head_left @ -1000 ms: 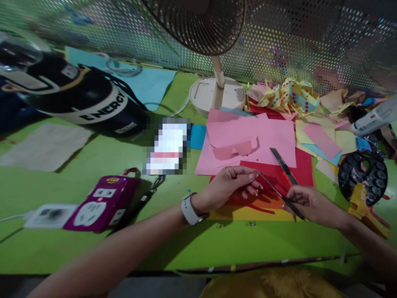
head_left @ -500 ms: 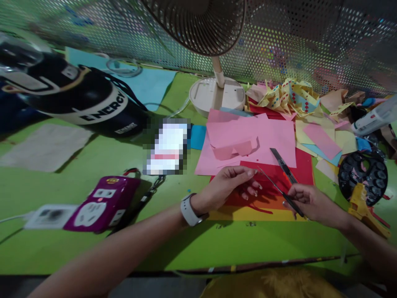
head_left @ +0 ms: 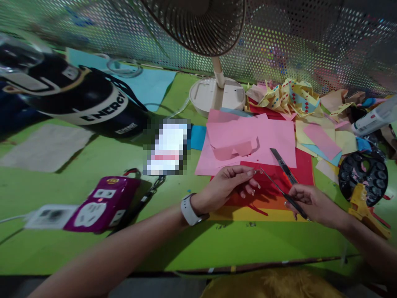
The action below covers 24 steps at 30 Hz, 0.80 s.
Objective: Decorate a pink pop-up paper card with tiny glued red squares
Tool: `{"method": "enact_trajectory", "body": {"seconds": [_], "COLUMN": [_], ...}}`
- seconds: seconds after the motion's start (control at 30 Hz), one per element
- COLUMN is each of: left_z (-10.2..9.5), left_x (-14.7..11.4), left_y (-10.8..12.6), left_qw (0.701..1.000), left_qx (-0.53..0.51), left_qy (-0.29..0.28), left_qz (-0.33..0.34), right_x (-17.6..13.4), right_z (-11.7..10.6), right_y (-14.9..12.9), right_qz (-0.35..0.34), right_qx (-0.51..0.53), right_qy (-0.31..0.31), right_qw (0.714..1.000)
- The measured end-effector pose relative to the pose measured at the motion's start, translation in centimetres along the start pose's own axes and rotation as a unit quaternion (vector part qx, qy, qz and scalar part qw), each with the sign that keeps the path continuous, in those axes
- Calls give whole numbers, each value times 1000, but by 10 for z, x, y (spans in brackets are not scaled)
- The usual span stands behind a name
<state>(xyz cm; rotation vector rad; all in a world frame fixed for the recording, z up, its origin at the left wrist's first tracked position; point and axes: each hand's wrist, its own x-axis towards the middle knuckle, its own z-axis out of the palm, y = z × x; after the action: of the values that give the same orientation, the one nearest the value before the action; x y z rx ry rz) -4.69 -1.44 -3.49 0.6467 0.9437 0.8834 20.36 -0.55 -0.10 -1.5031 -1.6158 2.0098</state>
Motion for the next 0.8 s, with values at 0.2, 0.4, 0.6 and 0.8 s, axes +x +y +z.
{"method": "enact_trajectory", "body": {"seconds": [0.2,0.4,0.6,0.8], "left_z": [0,-1,-1,-1], "left_x": [-1,-1,0,0], "left_y": [-1,-2,-3,-2], "left_qw": [1000,1000,1000,1000], "left_qx": [-5,-14,-14,-6], "left_qy": [-11,-9,-8,-6], "left_qz": [-17,-22,-14,-18], "right_x": [-1,1,1,1], "right_z": [0,1,0,1], "right_y": [6,6,6,7], "right_qz": [2,5,1,-2], "right_qx": [-9,-8,-2,-2], "right_qy": [-15,-11,-14,-17], "right_qw": [1000,1000,1000,1000]}}
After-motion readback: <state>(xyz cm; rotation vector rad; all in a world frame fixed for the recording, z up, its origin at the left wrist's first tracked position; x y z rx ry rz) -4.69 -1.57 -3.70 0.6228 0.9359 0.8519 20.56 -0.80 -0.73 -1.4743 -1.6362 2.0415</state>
